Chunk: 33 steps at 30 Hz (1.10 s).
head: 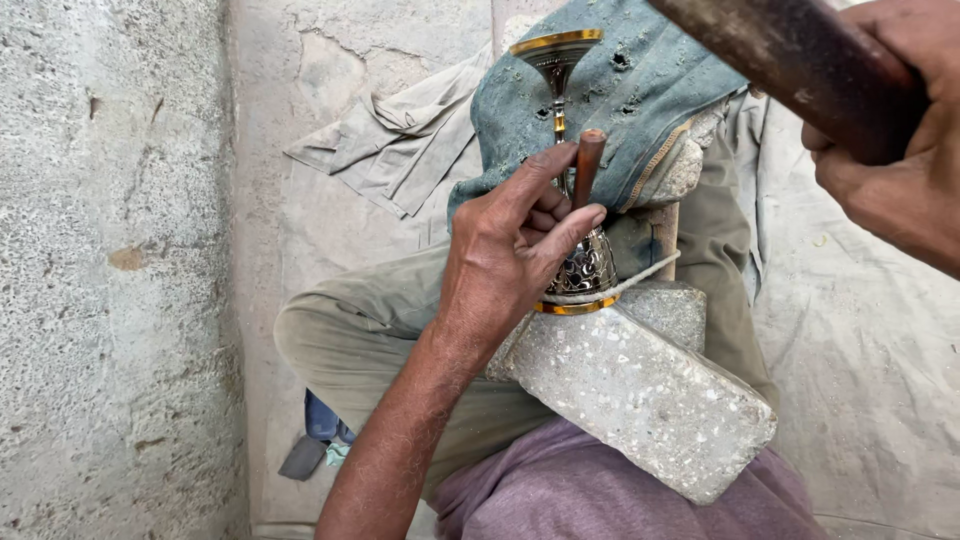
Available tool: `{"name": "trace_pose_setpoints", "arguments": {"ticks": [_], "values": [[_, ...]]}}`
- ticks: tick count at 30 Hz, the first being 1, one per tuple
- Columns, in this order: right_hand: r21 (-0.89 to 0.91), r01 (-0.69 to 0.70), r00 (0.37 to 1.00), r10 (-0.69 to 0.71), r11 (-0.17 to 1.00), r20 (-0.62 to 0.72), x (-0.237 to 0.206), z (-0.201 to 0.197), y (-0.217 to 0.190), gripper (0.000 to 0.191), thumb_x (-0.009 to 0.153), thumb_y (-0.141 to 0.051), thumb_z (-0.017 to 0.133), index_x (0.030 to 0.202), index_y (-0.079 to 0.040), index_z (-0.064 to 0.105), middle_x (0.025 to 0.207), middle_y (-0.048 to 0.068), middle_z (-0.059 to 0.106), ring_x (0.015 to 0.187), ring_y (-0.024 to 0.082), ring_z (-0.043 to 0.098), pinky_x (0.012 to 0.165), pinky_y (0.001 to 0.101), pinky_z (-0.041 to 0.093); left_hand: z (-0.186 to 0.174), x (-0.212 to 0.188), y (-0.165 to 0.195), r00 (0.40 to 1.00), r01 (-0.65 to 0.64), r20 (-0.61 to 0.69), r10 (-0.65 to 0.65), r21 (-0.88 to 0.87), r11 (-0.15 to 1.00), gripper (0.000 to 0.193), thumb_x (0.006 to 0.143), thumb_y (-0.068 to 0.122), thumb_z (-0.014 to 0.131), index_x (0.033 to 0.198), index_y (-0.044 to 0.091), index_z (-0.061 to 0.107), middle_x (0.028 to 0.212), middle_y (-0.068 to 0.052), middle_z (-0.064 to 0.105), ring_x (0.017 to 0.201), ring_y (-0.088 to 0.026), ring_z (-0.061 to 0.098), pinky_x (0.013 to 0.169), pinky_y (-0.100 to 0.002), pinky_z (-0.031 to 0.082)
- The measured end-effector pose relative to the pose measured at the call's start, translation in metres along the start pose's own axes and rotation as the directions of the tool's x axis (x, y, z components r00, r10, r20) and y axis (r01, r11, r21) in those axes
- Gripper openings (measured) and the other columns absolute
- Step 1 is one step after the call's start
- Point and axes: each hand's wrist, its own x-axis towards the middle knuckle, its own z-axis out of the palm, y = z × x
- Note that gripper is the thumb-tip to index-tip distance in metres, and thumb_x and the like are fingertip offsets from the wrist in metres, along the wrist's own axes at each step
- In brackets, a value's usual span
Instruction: The person sits on the ground with a brass bell-shaped object resting on a stone block. They hold a small punch against the bell's surface and repeatedly strike it with a wooden mallet, repositioning the punch around the bell's embossed base to shape the metal.
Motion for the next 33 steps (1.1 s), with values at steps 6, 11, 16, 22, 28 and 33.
{"name": "trace_pose_setpoints", "arguments": {"ticks": [6, 11, 16, 22, 28, 33], "values": [[-0.231, 0.044, 0.995, -0.021, 0.972, 0.1, 0.003, -0.006, -0.008, 0.057, 0.078, 0.018, 0.068, 0.131, -0.002, 0.06, 0.089, 0.014, 0.069, 0.081, 0.023, 0.073, 0.077, 0.0363, 0.061, 0.0, 0.003, -0.002, 0.998, -0.057, -0.005, 0.057, 0.023, 0.998, 0.055, 0.091, 0.014, 0.084, 0.14, 0.012, 0.06, 0.083, -0.002, 0.072, 0.074, -0.008, 0.072, 0.069, -0.025, 0.064], [-0.383, 0.033, 0.988, 0.027, 0.923, 0.152, 0.001, -0.001, -0.007, 0.06, 0.076, 0.014, 0.071, 0.133, -0.005, 0.063, 0.092, 0.013, 0.071, 0.078, 0.022, 0.073, 0.079, 0.0362, 0.062, -0.001, 0.004, -0.004, 0.997, -0.072, 0.028, 0.072, 0.0, 0.997, 0.053, 0.092, 0.015, 0.083, 0.14, 0.012, 0.061, 0.086, -0.001, 0.074, 0.077, -0.007, 0.073, 0.07, -0.025, 0.065], [-0.497, -0.06, 0.951, 0.201, 0.865, 0.234, 0.001, 0.0, -0.008, 0.06, 0.076, 0.017, 0.072, 0.131, -0.008, 0.066, 0.093, 0.012, 0.07, 0.082, 0.022, 0.075, 0.077, 0.0356, 0.062, -0.002, 0.005, -0.002, 0.997, -0.057, 0.056, 0.057, -0.008, 0.998, 0.055, 0.091, 0.016, 0.083, 0.141, 0.012, 0.06, 0.089, -0.001, 0.074, 0.079, -0.007, 0.073, 0.072, -0.025, 0.066], [-0.162, 0.03, 0.992, -0.01, 0.986, 0.128, -0.003, -0.001, 0.006, 0.054, 0.072, 0.024, 0.064, 0.122, 0.004, 0.062, 0.092, 0.014, 0.063, 0.077, 0.024, 0.069, 0.071, 0.0349, 0.059, -0.004, 0.007, 0.001, 0.994, -0.046, 0.095, 0.047, -0.01, 0.999, 0.056, 0.091, 0.017, 0.083, 0.143, 0.015, 0.06, 0.09, -0.001, 0.074, 0.078, -0.007, 0.072, 0.071, -0.025, 0.066], [-0.267, 0.235, 0.972, -0.222, 0.935, 0.081, -0.013, 0.007, 0.04, 0.048, 0.073, 0.021, 0.066, 0.118, 0.005, 0.064, 0.099, 0.02, 0.067, 0.085, 0.027, 0.07, 0.077, 0.038, 0.059, -0.007, 0.009, -0.002, 0.99, -0.093, 0.104, 0.093, -0.003, 0.996, 0.056, 0.091, 0.017, 0.084, 0.142, 0.014, 0.061, 0.093, -0.002, 0.076, 0.076, -0.007, 0.07, 0.069, -0.025, 0.064], [-0.241, 0.128, 0.99, -0.112, 0.962, 0.081, -0.029, 0.004, 0.065, 0.054, 0.067, 0.023, 0.063, 0.119, 0.005, 0.064, 0.099, 0.019, 0.069, 0.086, 0.026, 0.072, 0.082, 0.0378, 0.06, -0.007, 0.012, -0.006, 0.983, -0.143, 0.112, 0.145, -0.025, 0.989, 0.057, 0.091, 0.017, 0.084, 0.142, 0.014, 0.059, 0.101, -0.003, 0.077, 0.082, -0.007, 0.074, 0.073, -0.024, 0.066]]}}
